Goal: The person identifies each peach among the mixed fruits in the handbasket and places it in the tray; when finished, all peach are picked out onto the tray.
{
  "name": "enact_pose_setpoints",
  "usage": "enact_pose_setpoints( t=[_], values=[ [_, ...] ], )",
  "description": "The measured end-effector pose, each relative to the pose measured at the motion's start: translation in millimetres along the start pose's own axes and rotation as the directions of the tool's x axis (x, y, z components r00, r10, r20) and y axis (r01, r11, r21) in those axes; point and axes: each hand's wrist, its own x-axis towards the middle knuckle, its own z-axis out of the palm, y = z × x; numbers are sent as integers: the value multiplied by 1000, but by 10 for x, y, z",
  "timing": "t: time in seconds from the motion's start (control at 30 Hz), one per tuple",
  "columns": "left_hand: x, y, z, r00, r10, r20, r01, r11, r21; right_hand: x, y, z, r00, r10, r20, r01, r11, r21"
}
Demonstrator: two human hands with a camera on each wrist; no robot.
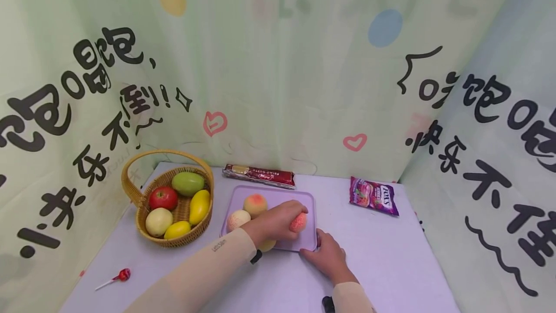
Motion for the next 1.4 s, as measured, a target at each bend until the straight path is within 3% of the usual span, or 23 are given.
enact_pose_setpoints(
  t=[0.27,0.63,0.83,1.0,1.23,1.4],
  values=[
    [52,93,19,999,-3,38,2,999,39,-18,-11,-33,1000,-26,-6,26,1000,7],
    [115,147,161,998,46,51,-55,980,191,-73,-16,-35,998,-53,-21,54,998,33],
    [119,106,243,998,33,55,-46,967,252,-73,-14,-40,998,-52,-30,53,998,38],
    [101,36,272,998,41,53,-57,941,333,-78,-23,-53,999,-41,-21,42,998,38],
    [55,-9,247,997,68,24,-72,936,344,-54,5,-21,999,-45,-23,46,998,42],
    [24,-35,203,999,51,9,-52,948,314,-36,5,-8,999,-35,-23,36,998,42]
  ],
)
